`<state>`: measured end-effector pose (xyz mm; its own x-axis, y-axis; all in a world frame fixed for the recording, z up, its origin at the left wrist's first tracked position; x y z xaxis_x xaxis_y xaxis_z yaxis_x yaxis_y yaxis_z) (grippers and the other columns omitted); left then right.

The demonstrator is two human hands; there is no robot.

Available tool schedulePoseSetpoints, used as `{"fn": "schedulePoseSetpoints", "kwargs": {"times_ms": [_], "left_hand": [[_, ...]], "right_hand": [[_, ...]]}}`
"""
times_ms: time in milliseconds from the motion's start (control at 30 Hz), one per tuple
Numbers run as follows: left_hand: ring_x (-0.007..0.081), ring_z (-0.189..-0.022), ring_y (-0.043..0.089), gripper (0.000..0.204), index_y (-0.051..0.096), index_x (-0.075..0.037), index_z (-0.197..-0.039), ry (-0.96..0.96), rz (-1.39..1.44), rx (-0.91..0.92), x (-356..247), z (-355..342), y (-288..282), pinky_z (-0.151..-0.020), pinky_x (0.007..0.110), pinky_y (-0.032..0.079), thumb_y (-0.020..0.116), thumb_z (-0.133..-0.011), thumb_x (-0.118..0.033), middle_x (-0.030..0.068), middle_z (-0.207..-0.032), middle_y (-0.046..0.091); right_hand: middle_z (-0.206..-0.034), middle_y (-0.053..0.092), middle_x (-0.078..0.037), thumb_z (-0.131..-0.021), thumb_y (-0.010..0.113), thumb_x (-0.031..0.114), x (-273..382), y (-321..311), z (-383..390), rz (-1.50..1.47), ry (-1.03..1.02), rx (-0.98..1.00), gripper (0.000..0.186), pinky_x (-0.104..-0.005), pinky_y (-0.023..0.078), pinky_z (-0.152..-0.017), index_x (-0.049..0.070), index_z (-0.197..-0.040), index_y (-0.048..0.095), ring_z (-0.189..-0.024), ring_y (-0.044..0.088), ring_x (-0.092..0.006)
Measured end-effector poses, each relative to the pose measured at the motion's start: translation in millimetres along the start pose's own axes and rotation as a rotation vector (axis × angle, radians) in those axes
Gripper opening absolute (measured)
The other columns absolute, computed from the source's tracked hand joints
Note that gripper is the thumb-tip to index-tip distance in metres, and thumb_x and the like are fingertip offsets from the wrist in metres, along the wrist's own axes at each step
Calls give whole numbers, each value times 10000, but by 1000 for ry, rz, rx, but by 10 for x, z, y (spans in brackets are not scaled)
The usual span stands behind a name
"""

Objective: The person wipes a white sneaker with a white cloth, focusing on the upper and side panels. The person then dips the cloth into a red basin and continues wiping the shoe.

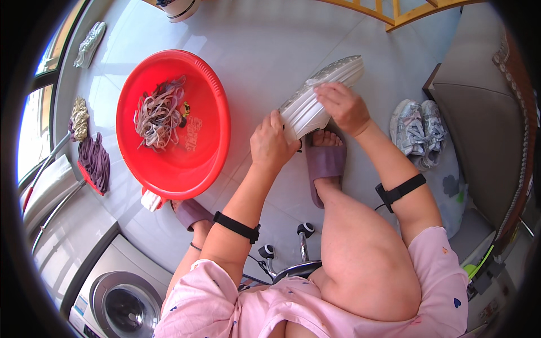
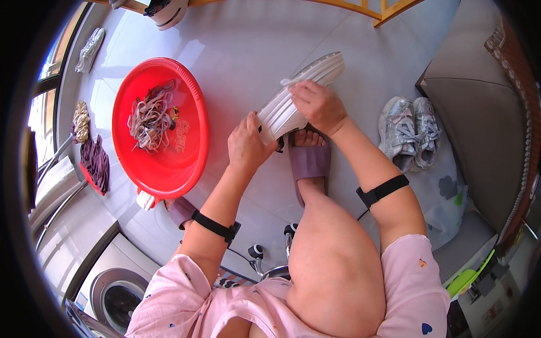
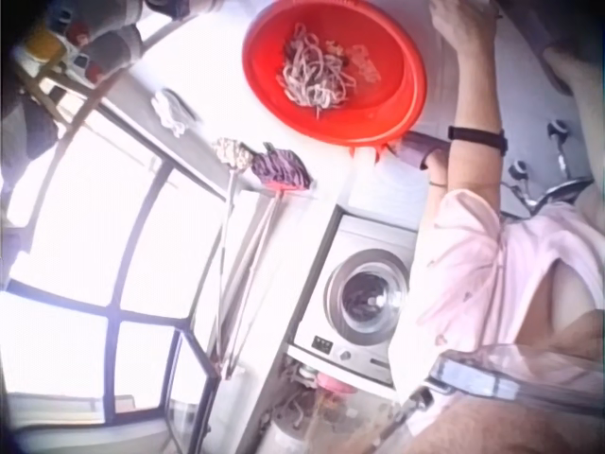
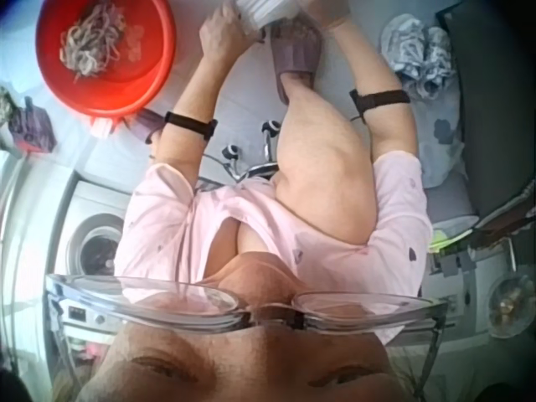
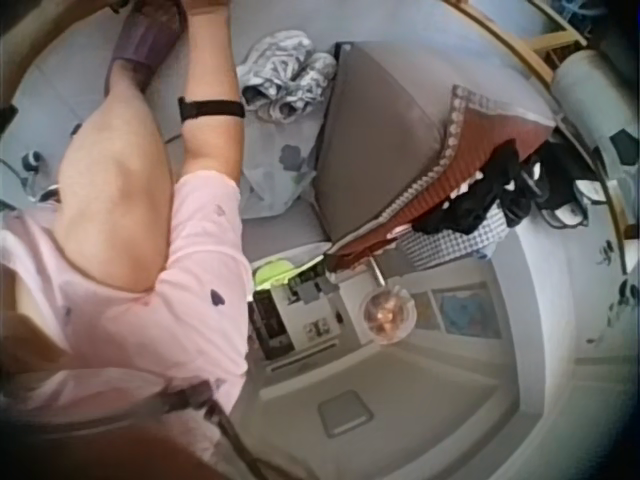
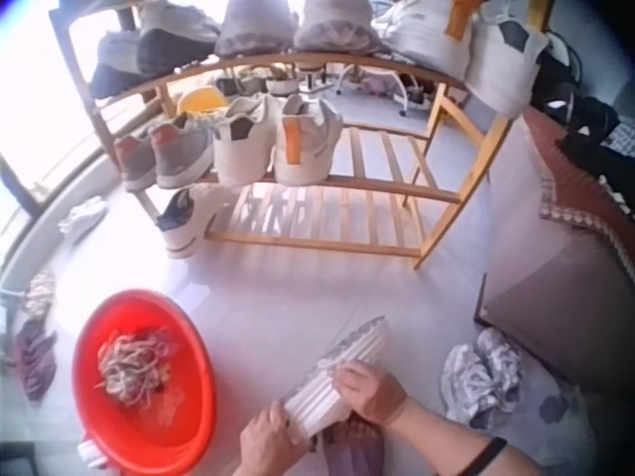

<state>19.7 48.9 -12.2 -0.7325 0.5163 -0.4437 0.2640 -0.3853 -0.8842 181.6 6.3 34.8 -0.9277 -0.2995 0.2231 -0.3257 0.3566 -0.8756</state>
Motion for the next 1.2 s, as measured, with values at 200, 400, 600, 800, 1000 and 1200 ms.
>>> {"fn": "schedulePoseSetpoints", "kwargs": {"times_ms": [200,400,600,800,1000,1200], "left_hand": [[339,-885,648,819,494,49,-1232,-63,21,50,29,-64,-45,-777,392,528,819,-554,-276,181,-998,642],[336,-792,643,709,502,19,-1112,-10,42,1,47,-113,-125,-697,395,536,820,-544,-262,161,-896,631],[343,-782,649,665,508,10,-1076,-49,41,50,139,-208,-141,-688,405,536,804,-554,-276,163,-872,636],[356,-801,650,612,516,6,-1037,-114,53,77,134,-232,-156,-700,412,535,789,-568,-275,172,-874,641],[373,-858,639,620,535,1,-1072,-159,107,137,222,-297,-155,-766,424,517,778,-568,-266,200,-926,648],[375,-817,644,594,523,5,-1019,-108,109,69,186,-288,-184,-729,424,529,796,-569,-268,199,-891,645]], "right_hand": [[-990,694,-52,-741,614,29,-396,-162,-20,35,345,-221,176,-319,551,-797,43,-896,698,-944,650,-225],[-990,685,-59,-750,624,47,165,171,-106,-135,-7,-42,147,-337,550,-823,44,-878,696,-946,646,-239],[-938,706,-75,-761,589,-8,-838,-120,-90,55,379,-269,161,-351,536,-814,47,-862,702,-905,655,-259],[-921,709,-84,-769,576,-6,-890,-98,-87,15,648,-360,159,-353,532,-827,60,-836,704,-901,658,-260],[-1004,687,-55,-766,598,55,-173,146,-225,-95,63,-103,186,-322,536,-860,75,-915,708,-984,648,-238],[-955,710,-81,-749,593,-39,-1154,-144,69,17,909,-293,245,-312,533,-858,87,-906,732,-971,658,-230]]}}
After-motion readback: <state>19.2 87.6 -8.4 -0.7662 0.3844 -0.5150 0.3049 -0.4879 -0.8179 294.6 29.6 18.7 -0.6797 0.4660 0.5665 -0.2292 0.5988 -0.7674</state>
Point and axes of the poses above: each hand's wrist, its own z-axis away from the middle knuckle, its own y-axis out of the palm, x = y × z, the point moved 7 cm from there along -z, towards the middle knuckle
